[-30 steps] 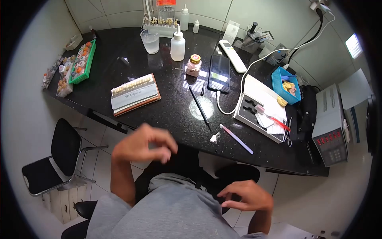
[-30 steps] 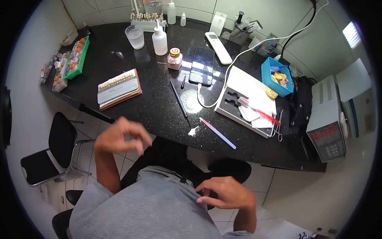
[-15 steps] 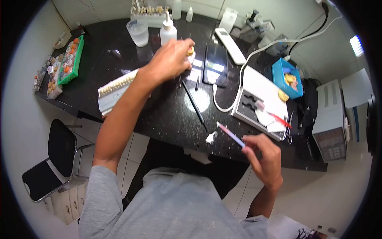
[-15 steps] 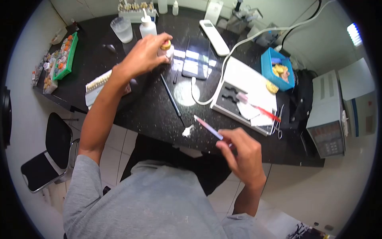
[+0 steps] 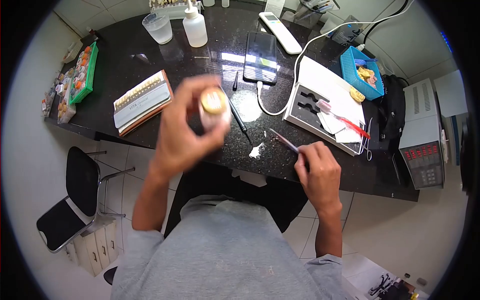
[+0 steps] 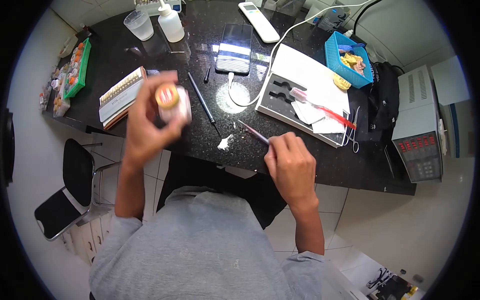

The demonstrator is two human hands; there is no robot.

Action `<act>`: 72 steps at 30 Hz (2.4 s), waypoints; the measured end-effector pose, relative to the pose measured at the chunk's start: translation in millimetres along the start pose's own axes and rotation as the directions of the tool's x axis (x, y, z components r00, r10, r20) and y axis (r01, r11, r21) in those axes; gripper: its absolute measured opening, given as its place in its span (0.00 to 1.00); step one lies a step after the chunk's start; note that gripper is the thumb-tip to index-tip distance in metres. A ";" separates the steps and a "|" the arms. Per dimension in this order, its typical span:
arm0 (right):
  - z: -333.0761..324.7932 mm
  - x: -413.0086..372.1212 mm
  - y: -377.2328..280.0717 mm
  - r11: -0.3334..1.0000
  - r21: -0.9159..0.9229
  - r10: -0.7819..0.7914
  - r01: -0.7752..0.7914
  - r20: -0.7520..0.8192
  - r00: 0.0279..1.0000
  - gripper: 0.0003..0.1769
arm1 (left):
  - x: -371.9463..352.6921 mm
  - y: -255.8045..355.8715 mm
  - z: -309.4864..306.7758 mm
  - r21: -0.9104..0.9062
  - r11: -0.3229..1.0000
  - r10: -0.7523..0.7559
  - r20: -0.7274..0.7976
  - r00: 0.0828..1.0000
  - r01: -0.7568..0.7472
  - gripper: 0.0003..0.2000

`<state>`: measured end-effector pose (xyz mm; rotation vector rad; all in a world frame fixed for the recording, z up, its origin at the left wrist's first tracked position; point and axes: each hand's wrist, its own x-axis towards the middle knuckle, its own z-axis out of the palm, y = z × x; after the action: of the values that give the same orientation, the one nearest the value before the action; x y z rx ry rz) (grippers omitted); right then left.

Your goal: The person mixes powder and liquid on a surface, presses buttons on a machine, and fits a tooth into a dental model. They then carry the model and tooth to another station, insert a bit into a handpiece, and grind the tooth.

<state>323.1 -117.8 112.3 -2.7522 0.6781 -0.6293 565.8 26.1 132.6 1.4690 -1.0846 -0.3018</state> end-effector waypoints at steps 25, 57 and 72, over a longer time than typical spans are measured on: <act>2.3 16.0 -32.7 0.511 0.757 0.085 -0.406 0.425 0.901 0.16 | -100.5 -14.6 30.7 -0.334 0.935 0.032 0.406 0.913 0.116 0.27; 19.5 7.9 -23.4 0.989 0.142 -0.040 0.044 -0.027 0.999 0.22 | -143.0 -41.4 46.0 -0.212 0.896 -0.322 0.292 0.900 0.390 0.27; 33.8 -2.5 -26.7 0.976 0.124 -0.180 0.180 -0.005 0.984 0.25 | -138.0 -34.7 57.5 -0.123 0.910 -0.384 0.116 0.916 0.397 0.26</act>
<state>347.0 -89.3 90.3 -2.7172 0.3763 -0.6752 466.3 87.2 33.0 1.5467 -0.8103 -0.7217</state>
